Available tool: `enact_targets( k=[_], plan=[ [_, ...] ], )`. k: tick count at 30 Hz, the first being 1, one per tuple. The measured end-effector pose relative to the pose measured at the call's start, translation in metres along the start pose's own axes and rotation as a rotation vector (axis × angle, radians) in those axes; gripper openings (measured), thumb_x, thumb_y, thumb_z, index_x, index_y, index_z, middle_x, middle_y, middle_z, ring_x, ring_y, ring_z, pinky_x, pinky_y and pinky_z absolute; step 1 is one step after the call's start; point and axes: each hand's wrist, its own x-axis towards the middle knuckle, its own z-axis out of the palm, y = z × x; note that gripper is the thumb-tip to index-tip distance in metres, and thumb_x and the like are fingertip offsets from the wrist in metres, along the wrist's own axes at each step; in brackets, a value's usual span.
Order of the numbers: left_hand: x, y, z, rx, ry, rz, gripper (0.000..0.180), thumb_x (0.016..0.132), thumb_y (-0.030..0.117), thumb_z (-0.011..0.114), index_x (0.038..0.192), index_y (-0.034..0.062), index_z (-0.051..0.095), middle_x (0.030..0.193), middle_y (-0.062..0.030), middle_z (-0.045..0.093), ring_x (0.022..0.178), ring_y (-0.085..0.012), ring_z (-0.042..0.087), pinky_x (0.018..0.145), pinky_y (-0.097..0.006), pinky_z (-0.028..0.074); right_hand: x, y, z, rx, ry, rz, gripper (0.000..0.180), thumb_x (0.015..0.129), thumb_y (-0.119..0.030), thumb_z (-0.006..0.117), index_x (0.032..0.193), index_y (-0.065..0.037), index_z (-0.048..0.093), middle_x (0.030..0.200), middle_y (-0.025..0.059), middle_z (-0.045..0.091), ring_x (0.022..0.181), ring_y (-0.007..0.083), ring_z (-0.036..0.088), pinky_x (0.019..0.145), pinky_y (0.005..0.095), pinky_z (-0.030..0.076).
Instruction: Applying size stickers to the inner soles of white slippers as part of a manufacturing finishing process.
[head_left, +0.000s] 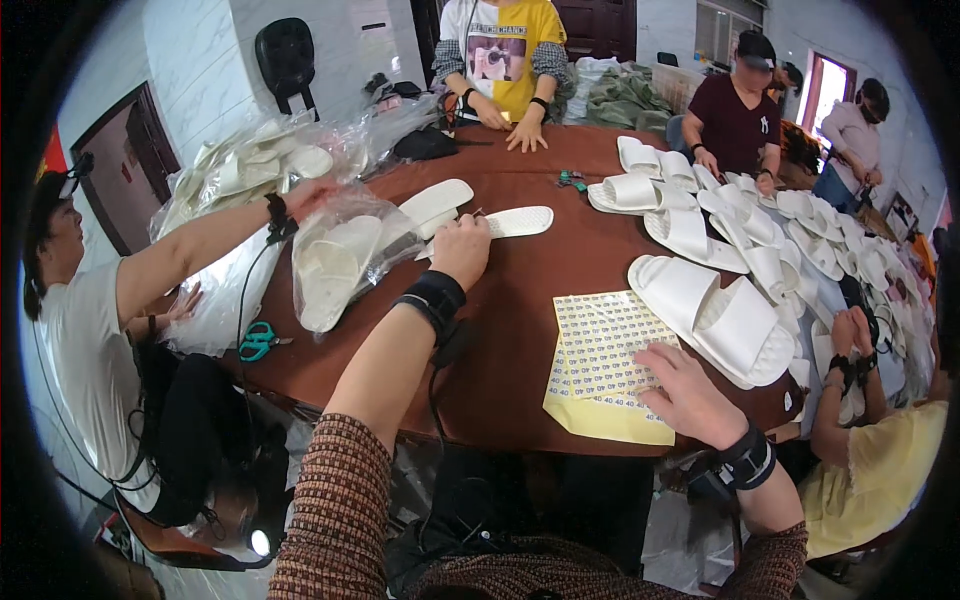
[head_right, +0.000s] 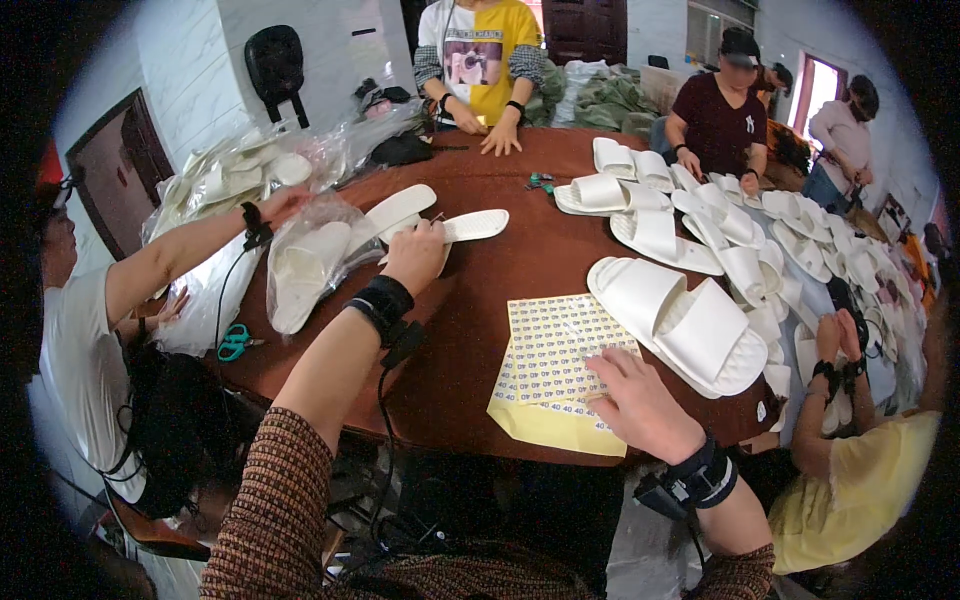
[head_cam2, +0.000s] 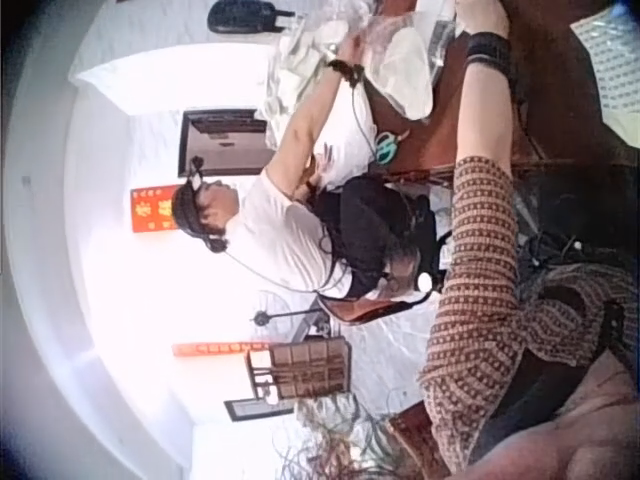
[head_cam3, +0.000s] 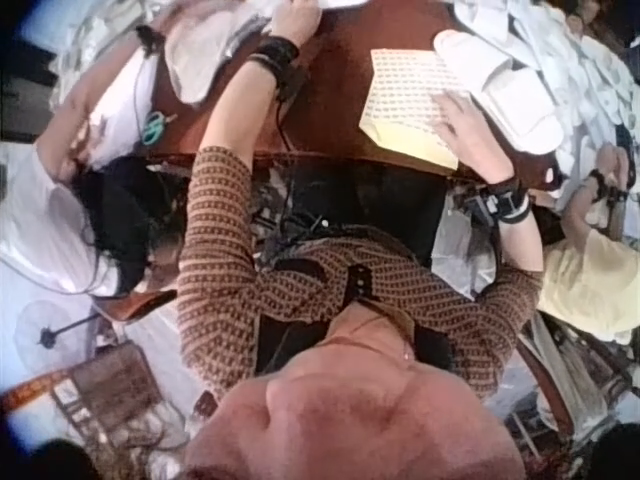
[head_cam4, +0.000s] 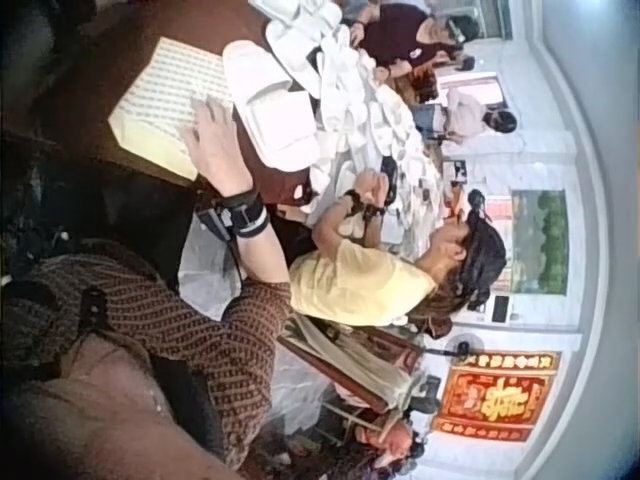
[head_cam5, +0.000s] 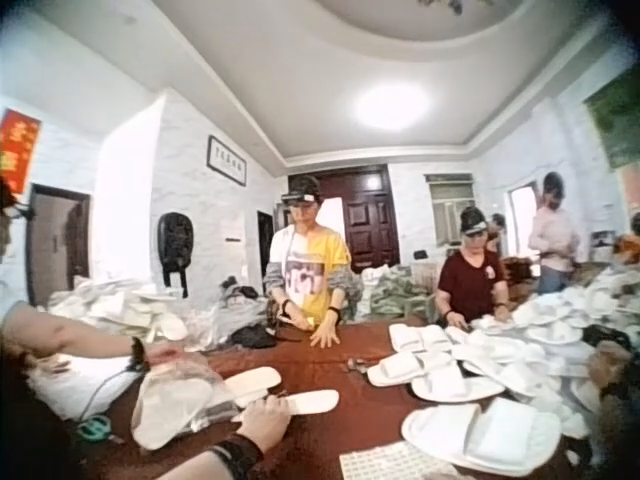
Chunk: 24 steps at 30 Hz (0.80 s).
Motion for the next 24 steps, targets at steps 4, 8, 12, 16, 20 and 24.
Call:
enact_targets(
  k=[4, 8, 12, 16, 20, 24],
  plan=[
    [0.004, -0.019, -0.014, -0.23, 0.067, -0.127, 0.017, 0.092, 0.022, 0.056, 0.094, 0.0068, 0.064, 0.084, -0.0137, 0.068, 0.074, -0.0314, 0.07, 0.066, -0.044, 0.056, -0.001, 0.001, 0.003, -0.018, 0.006, 0.011, 0.045, 0.087, -0.016, 0.067, 0.126, 0.001, 0.054, 0.129, 0.0236, 0.052, 0.118, 0.0406, 0.052, 0.1, 0.0451, 0.043],
    [0.011, -0.066, -0.044, -0.851, 0.038, -0.518, 0.025, 0.09, 0.018, 0.058, 0.105, -0.0021, 0.063, 0.091, -0.0169, 0.071, 0.075, -0.0303, 0.071, 0.066, -0.044, 0.057, 0.001, -0.004, 0.001, -0.024, -0.003, -0.01, 0.044, 0.087, -0.016, 0.066, 0.126, 0.001, 0.054, 0.129, 0.0229, 0.052, 0.118, 0.0396, 0.051, 0.101, 0.0447, 0.043],
    [0.003, -0.066, -0.094, -1.694, 0.075, -0.785, 0.032, 0.096, 0.016, 0.054, 0.118, -0.0058, 0.058, 0.104, -0.0141, 0.069, 0.084, -0.0268, 0.072, 0.059, -0.039, 0.062, -0.005, 0.003, 0.004, -0.05, 0.019, -0.002, 0.044, 0.088, -0.017, 0.066, 0.126, 0.001, 0.054, 0.13, 0.0227, 0.052, 0.118, 0.0395, 0.051, 0.101, 0.0447, 0.042],
    [-0.03, -0.065, -0.117, -2.092, 0.017, -0.865, 0.04, 0.101, 0.017, 0.049, 0.137, -0.0004, 0.046, 0.131, -0.0176, 0.059, 0.112, -0.033, 0.065, 0.078, -0.053, 0.062, -0.006, 0.002, 0.005, -0.03, 0.015, -0.001, 0.044, 0.089, -0.018, 0.065, 0.127, 0.001, 0.053, 0.13, 0.0223, 0.051, 0.119, 0.0395, 0.051, 0.101, 0.0447, 0.042],
    [-0.081, -0.046, -0.132, -2.252, -0.157, -0.907, 0.042, 0.105, 0.026, 0.045, 0.142, 0.0049, 0.044, 0.137, -0.013, 0.057, 0.122, -0.0305, 0.06, 0.092, -0.053, 0.056, -0.005, 0.002, 0.006, -0.001, 0.008, -0.003, 0.044, 0.089, -0.019, 0.065, 0.127, 0.001, 0.053, 0.131, 0.0222, 0.051, 0.119, 0.0396, 0.051, 0.101, 0.0448, 0.042],
    [-0.135, -0.021, -0.149, -2.272, -0.284, -1.053, 0.042, 0.107, 0.029, 0.042, 0.14, 0.0032, 0.046, 0.138, -0.0123, 0.057, 0.12, -0.0291, 0.06, 0.096, -0.047, 0.054, -0.004, 0.004, 0.007, 0.01, 0.012, -0.015, 0.045, 0.089, -0.019, 0.066, 0.127, 0.001, 0.054, 0.131, 0.0229, 0.051, 0.119, 0.0405, 0.051, 0.101, 0.0452, 0.043]
  ],
)
